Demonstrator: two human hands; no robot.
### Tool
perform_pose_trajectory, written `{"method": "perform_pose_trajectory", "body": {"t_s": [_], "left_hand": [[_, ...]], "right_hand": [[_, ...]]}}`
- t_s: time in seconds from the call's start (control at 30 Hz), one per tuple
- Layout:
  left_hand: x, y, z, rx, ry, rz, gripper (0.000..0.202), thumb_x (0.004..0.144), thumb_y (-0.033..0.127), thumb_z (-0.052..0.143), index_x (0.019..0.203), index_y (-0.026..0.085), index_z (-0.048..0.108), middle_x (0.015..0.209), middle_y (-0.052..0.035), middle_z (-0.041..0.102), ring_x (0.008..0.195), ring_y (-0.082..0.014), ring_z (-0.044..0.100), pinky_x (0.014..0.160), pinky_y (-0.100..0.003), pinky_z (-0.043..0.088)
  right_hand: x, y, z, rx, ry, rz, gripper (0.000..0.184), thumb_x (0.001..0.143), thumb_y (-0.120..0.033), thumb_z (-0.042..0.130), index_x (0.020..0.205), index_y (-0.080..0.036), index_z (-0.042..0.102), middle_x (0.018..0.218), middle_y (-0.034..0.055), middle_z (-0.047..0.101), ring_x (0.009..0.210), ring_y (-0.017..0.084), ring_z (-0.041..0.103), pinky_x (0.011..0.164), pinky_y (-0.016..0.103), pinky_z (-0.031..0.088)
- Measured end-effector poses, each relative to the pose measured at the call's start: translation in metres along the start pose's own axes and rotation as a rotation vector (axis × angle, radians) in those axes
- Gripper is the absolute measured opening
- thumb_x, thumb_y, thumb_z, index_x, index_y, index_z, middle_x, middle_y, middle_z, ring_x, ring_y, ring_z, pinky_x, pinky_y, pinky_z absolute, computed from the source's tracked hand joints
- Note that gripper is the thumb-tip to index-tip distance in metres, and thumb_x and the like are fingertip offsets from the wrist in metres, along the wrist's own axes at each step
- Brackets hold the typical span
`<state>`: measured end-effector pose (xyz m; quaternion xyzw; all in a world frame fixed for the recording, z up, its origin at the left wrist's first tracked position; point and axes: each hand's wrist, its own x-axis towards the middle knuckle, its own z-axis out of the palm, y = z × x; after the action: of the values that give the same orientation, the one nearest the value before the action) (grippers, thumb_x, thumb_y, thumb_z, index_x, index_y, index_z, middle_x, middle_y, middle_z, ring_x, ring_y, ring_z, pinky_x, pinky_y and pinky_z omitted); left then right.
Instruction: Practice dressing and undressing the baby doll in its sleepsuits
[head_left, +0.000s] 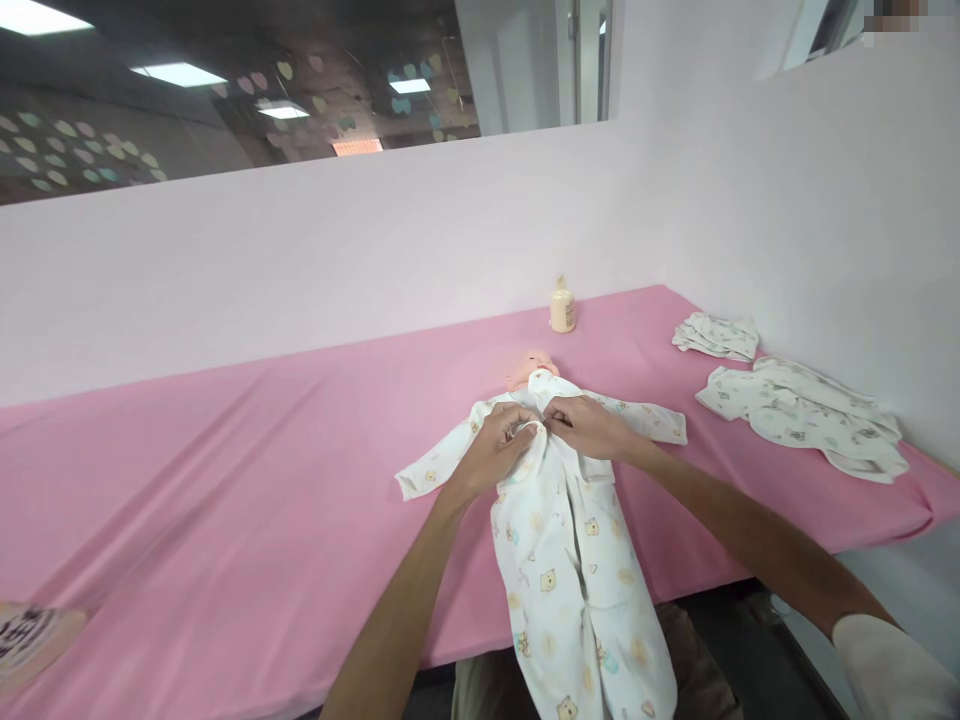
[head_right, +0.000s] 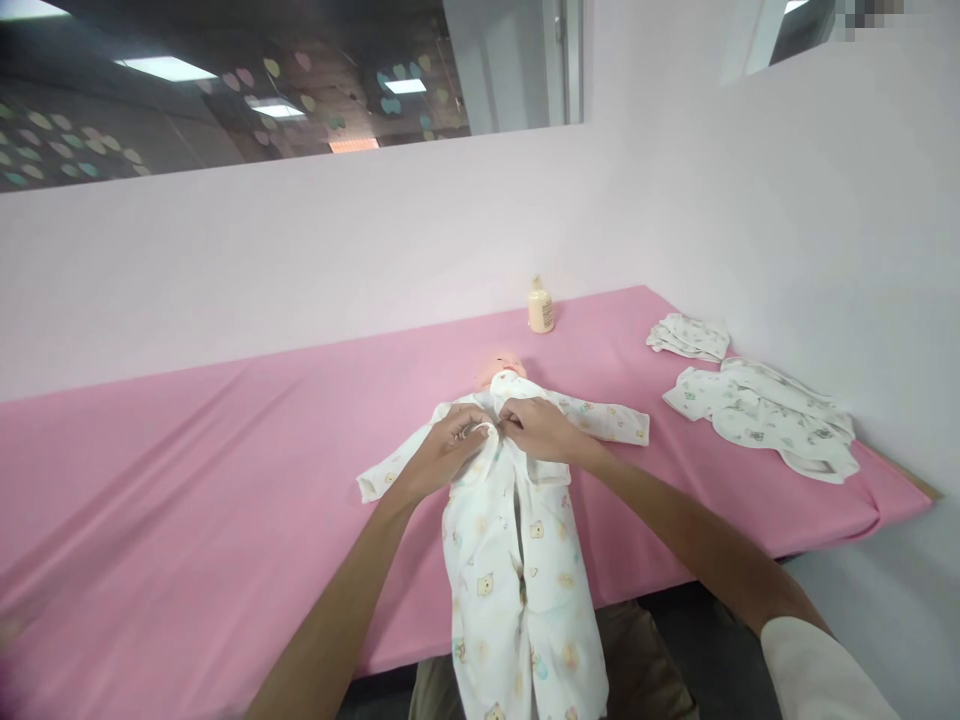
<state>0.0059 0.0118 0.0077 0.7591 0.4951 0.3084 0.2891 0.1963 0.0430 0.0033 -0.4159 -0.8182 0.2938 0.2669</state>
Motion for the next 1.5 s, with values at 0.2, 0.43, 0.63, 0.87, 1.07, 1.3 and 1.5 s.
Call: {"method": "perform_pose_trajectory", "body": {"t_s": [0.2,0.43,0.63,0.87,1.07,1.3,1.5], "left_hand": [[-0.012,-0.005,-0.037,-0.006,0.043,-0.141,0.022,0.084,0.041,0.05,0.084,0.02,0.058,0.111,-0.0058,0.058,0.098,-0.0202,0.057,0.083,-0.031,0.048],[-0.018,-0.048,-0.084,0.466,0.085,-0.427,0.019,0.078,0.027,0.042,0.067,0.021,0.056,0.084,-0.003,0.064,0.084,-0.0218,0.058,0.091,-0.04,0.041],[-0.023,-0.065,-0.09,0.271,-0.046,-0.573,0.032,0.077,0.041,0.054,0.103,0.026,0.063,0.115,-0.006,0.064,0.102,-0.0262,0.06,0.08,-0.035,0.047],[0.003,-0.065,-0.048,0.284,0.158,-0.421,0.045,0.086,0.053,0.047,0.112,0.018,0.055,0.114,-0.0106,0.062,0.104,-0.0231,0.058,0.082,-0.031,0.046],[0.011,-0.075,-0.033,0.535,0.243,-0.389,0.025,0.093,0.035,0.036,0.08,0.02,0.051,0.093,-0.0075,0.067,0.089,-0.0225,0.06,0.072,-0.031,0.038],[-0.004,-0.076,-0.045,0.573,0.226,-0.42,0.025,0.095,0.037,0.033,0.087,0.022,0.051,0.091,-0.0076,0.067,0.092,-0.0247,0.061,0.07,-0.029,0.038],[-0.021,-0.093,-0.066,0.574,0.099,-0.489,0.027,0.093,0.039,0.032,0.08,0.022,0.049,0.088,-0.0073,0.064,0.085,-0.023,0.06,0.067,-0.029,0.037]], "right_hand": [[-0.008,0.012,-0.024,0.017,0.251,0.191,0.01,0.077,-0.028,0.047,0.072,-0.02,0.05,0.062,-0.0039,0.05,0.058,0.012,0.043,0.054,0.025,0.029],[-0.033,0.101,-0.075,0.056,0.521,0.559,0.021,0.075,-0.029,0.046,0.059,-0.022,0.034,0.057,-0.004,0.037,0.053,0.011,0.033,0.049,0.027,0.024],[-0.045,0.124,-0.069,-0.407,0.348,0.583,0.013,0.082,-0.025,0.047,0.084,-0.017,0.056,0.09,0.0112,0.063,0.081,0.023,0.057,0.067,0.032,0.039],[0.009,0.022,-0.01,-0.28,0.166,0.04,0.029,0.089,-0.031,0.046,0.111,-0.017,0.058,0.117,0.0105,0.061,0.109,0.022,0.055,0.091,0.033,0.042],[0.084,-0.035,0.047,-0.554,-0.21,-0.134,0.037,0.075,-0.03,0.064,0.107,-0.012,0.06,0.121,0.0169,0.06,0.116,0.031,0.053,0.095,0.039,0.042],[0.109,-0.036,0.057,-0.655,-0.437,-0.048,0.078,0.061,-0.03,0.072,0.133,-0.015,0.045,0.126,0.0186,0.057,0.124,0.036,0.049,0.1,0.047,0.04],[0.099,-0.025,0.023,-0.568,-0.384,-0.049,0.084,0.069,-0.038,0.066,0.144,-0.021,0.034,0.129,0.0167,0.054,0.126,0.035,0.047,0.096,0.043,0.043]]}}
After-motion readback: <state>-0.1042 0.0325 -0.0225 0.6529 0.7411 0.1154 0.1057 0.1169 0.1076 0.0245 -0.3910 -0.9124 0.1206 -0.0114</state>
